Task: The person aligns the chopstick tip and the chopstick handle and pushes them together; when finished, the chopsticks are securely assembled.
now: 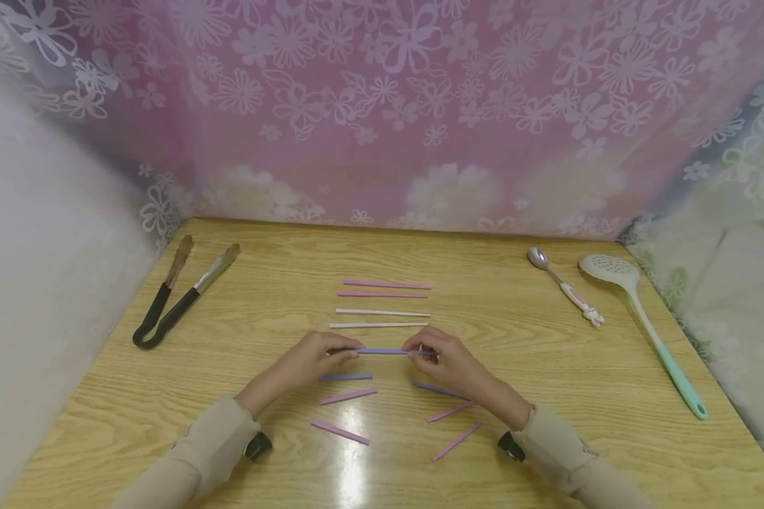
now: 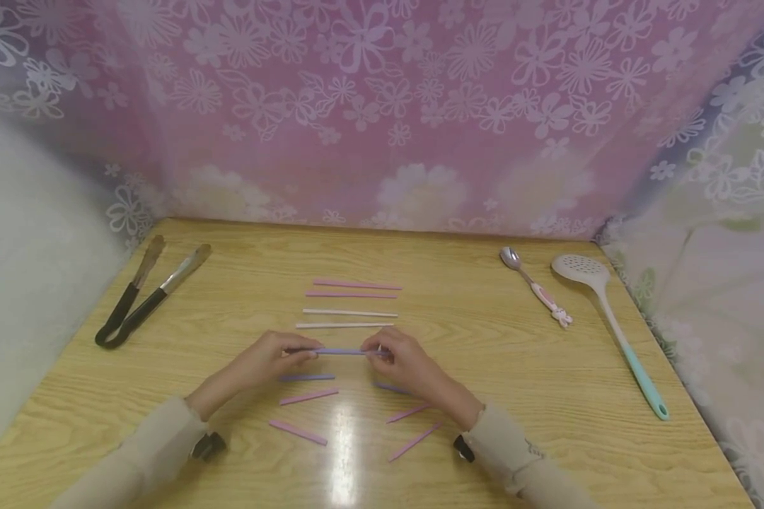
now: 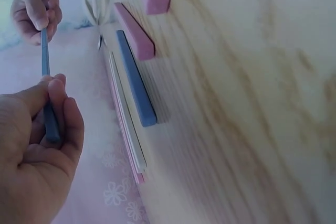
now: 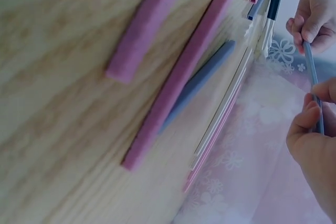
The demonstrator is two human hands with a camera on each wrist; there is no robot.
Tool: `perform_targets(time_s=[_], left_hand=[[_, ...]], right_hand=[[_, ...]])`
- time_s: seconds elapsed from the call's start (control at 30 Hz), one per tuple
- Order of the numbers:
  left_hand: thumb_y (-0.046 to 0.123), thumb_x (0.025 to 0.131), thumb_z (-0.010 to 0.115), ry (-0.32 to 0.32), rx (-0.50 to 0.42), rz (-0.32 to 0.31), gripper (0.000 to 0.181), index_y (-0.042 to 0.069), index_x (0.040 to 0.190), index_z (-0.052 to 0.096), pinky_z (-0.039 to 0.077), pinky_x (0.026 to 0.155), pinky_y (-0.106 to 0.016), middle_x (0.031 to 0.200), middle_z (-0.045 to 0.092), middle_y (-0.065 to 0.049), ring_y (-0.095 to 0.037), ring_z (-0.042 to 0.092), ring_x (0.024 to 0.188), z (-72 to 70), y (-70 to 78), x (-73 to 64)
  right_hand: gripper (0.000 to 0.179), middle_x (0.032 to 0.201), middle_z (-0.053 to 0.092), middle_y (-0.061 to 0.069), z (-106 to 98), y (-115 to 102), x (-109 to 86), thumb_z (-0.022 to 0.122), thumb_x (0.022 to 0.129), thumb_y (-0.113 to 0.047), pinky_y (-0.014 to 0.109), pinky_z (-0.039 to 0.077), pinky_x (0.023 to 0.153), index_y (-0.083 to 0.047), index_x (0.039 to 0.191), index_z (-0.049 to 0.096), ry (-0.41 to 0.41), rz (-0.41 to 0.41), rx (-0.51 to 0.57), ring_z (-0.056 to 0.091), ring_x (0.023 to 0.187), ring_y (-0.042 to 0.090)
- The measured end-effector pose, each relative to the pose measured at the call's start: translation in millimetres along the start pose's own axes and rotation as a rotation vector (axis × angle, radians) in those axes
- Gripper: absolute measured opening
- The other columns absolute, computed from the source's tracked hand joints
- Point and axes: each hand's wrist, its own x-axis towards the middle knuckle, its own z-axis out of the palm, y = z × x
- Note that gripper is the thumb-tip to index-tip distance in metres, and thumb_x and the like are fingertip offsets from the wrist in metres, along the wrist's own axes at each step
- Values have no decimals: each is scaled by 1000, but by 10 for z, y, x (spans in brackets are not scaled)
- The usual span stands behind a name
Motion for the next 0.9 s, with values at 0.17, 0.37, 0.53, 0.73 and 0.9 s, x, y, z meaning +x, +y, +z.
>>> perform_targets(time_s=[0.17, 0.37, 0.53, 0.73, 0.9], left_hand=[[6, 93, 58, 17, 21, 9, 24, -4, 114, 66, 52, 62, -18, 96, 71, -14, -16, 63, 71, 13, 33, -21], [4, 93, 58, 46, 50, 39, 23, -6, 113, 66, 50, 58, -18, 89, 71, -14, -10, 58, 66, 39, 32, -16], [3, 93, 58, 32, 46, 43, 23, -7, 112, 65, 50, 59, -18, 92, 71, -16, -11, 60, 68, 41, 13, 4], [5, 93, 58, 25, 86, 44, 22, -4, 112, 66, 53, 72, -21, 108, 69, -16, -20, 66, 91, 26, -30, 71], [7, 94, 57, -17, 79, 8, 26, -1, 118, 64, 53, 86, -29, 117, 66, -14, -27, 62, 107, 6, -67, 85]], right_hand=[[14, 85, 61, 7, 29, -18, -7, 64, 82, 12, 16, 45, 52, 2, 92, 64, 47, -51, 3, 46, 65, 1], [13, 83, 58, 4, 55, -6, -11, 65, 82, 11, 16, 42, 51, 2, 92, 64, 53, -52, -19, 41, 64, -2], [12, 83, 57, 3, 74, 24, -27, 64, 83, 10, 16, 42, 51, 2, 92, 64, 52, -47, -21, 41, 64, 1], [28, 93, 55, 3, 31, 6, -32, 55, 77, 13, 20, 46, 63, 0, 100, 65, -1, 72, -16, 47, 76, 11], [34, 97, 56, 4, -5, 51, -44, 53, 77, 15, 22, 51, 73, -1, 104, 67, -31, 122, -42, 53, 84, 16]])
